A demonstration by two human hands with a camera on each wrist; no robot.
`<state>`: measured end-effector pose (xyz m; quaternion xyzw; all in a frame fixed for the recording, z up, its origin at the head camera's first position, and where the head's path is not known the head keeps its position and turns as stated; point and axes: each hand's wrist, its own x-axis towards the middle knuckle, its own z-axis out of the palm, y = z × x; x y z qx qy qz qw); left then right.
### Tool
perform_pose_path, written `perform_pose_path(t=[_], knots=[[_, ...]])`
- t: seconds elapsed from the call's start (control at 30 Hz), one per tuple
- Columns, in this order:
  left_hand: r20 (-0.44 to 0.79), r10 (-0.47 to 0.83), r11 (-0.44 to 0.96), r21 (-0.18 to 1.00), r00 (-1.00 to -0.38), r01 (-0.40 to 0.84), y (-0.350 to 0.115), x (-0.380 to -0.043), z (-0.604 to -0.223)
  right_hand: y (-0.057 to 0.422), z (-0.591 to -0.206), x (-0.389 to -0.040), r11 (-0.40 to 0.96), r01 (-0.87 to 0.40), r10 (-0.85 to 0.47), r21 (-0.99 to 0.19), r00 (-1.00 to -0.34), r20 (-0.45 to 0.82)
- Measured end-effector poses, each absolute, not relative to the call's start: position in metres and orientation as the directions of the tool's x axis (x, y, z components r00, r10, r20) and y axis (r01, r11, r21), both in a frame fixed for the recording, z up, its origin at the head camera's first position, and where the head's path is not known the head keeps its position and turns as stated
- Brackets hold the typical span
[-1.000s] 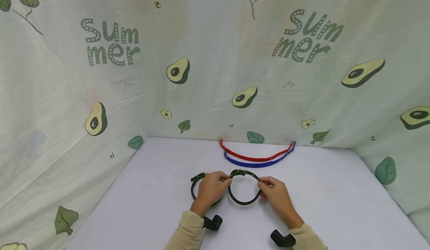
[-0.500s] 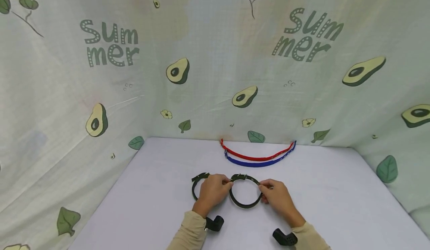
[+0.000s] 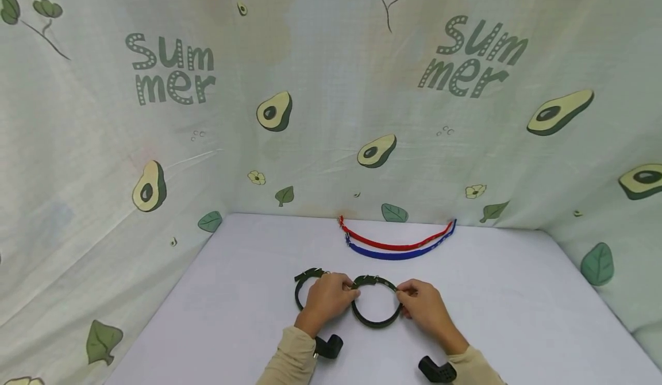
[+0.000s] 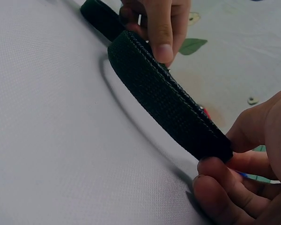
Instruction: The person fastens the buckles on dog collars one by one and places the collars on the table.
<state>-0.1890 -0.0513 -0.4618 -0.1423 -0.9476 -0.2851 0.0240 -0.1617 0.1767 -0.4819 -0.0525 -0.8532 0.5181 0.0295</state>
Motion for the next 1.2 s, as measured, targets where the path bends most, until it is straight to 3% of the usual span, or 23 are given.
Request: perform_pose_path(t=[0.5, 0.67, 0.9, 1.03, 1.2], knots=[[0.126, 0.271, 0.800, 0.522, -0.954, 0.296, -0.051, -0.191, -0.467, 0.180, -0.481, -0.163, 0.576, -0.011, 0.087, -0.818, -0.993, 0.074], [0.118, 0.262, 0.802, 0.525, -0.958, 0.284, -0.052, -0.190, -0.467, 0.181, -0.482, -0.162, 0.590, -0.006, 0.083, -0.808, -0.994, 0.068], [0.198, 0.222, 0.810, 0.508, -0.955, 0.294, -0.052, -0.189, -0.460, 0.183, -0.479, -0.164, 0.566, 0.038, 0.086, -0.823, -0.996, 0.013], [0.235, 0.205, 0.837, 0.460, -0.950, 0.295, -0.051, -0.194, -0.456, 0.192, -0.475, -0.170, 0.568, 0.088, 0.093, -0.818, -0.995, -0.043], [0.248, 0.288, 0.861, 0.357, -0.925, 0.363, -0.051, -0.201, -0.450, 0.212, -0.472, -0.182, 0.579, 0.109, 0.113, -0.808, -0.992, -0.053]])
